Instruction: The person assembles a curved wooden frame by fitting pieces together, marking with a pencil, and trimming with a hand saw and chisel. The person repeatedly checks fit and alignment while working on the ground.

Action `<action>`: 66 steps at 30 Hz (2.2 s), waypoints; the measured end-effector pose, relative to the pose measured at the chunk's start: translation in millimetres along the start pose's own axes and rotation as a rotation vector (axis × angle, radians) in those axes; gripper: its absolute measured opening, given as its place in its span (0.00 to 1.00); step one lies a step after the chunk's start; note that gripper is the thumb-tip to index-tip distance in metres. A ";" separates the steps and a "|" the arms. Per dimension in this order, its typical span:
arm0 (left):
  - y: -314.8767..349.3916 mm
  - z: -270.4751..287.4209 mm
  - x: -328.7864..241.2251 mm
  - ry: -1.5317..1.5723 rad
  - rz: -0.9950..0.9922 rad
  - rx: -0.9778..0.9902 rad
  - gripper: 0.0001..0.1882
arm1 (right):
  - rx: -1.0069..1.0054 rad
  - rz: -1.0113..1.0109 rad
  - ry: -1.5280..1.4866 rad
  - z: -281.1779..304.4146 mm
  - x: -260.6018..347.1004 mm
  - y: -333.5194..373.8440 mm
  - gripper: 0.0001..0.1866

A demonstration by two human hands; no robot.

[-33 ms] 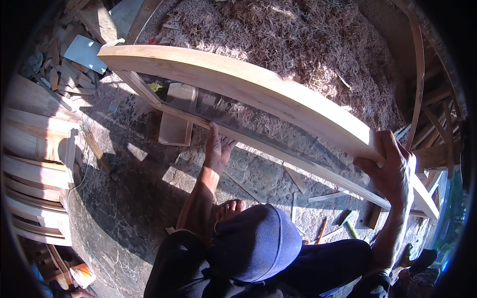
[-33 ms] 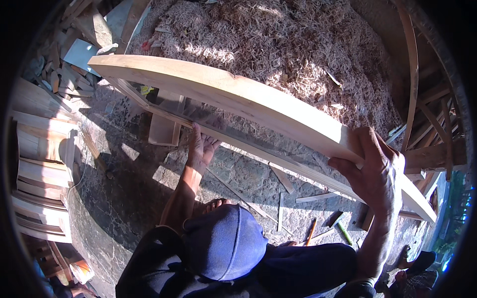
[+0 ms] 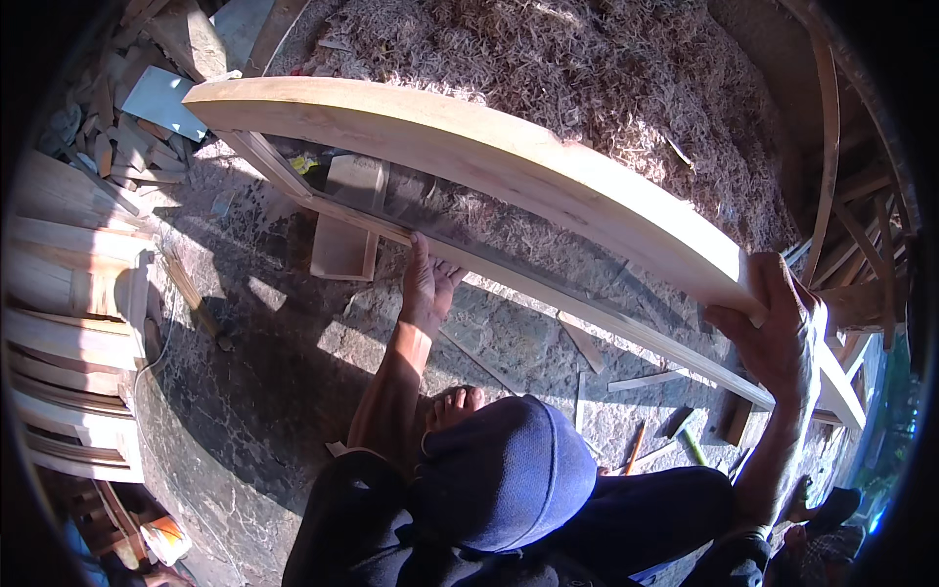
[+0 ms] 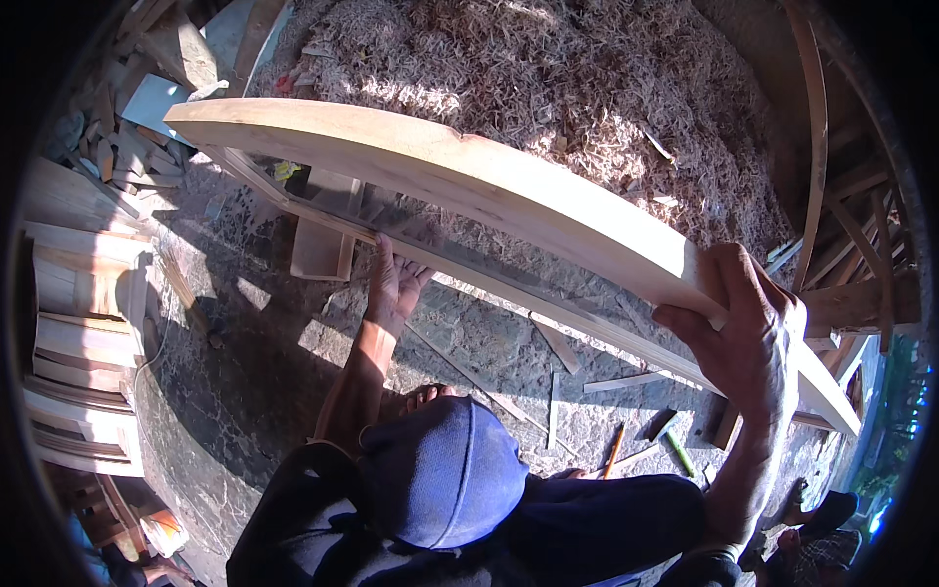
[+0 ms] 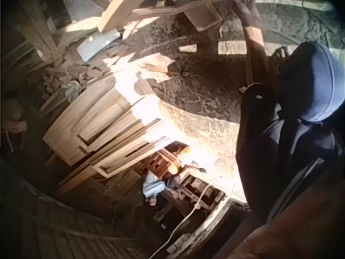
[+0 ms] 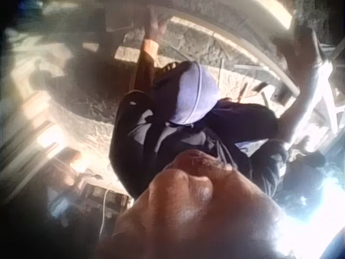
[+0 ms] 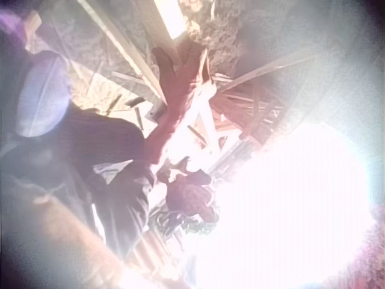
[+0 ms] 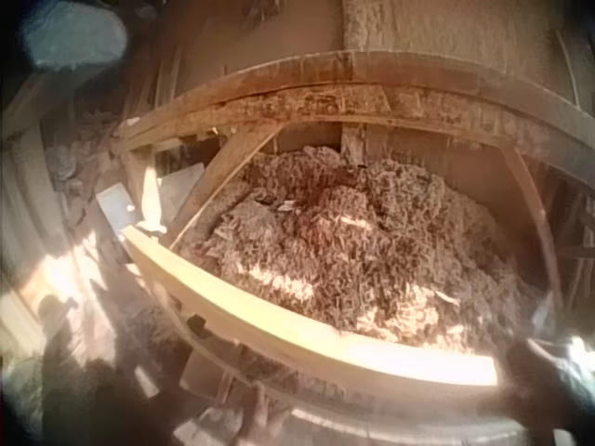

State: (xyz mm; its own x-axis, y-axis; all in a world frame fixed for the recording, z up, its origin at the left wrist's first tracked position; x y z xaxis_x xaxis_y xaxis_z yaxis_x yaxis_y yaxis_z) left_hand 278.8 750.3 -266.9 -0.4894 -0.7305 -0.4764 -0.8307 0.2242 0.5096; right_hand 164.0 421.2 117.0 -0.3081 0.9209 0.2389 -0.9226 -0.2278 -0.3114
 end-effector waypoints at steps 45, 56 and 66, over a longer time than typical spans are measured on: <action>216.2 -496.3 200.5 -2.195 -0.311 1.246 0.20 | -0.341 -1.948 -0.372 -209.9 -64.4 636.2 0.35; 210.6 -480.4 180.1 -2.291 -0.321 1.081 0.17 | -0.710 -1.568 -0.351 -74.3 -110.6 609.0 0.21; 216.2 -487.9 181.4 -2.243 -0.377 1.089 0.18 | -0.423 -0.809 0.597 225.9 -282.9 481.8 0.22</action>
State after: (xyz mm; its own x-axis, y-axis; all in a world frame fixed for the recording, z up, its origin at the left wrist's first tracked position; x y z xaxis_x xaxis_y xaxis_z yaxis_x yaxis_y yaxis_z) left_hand 140.0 351.5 106.4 0.7775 0.4298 -0.4591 -0.3483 0.9021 0.2546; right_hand -245.8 -20.6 107.1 0.6216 0.7805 0.0662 -0.6118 0.5365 -0.5812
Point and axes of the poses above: each hand's wrist, its own y-axis away from the middle knuckle, its own z-axis out of the back of the hand, x = y × z, the point moved 8 cm from there along -y, towards the middle knuckle, and after that the axes turned 12 degrees about z, right-handed, at the moved point
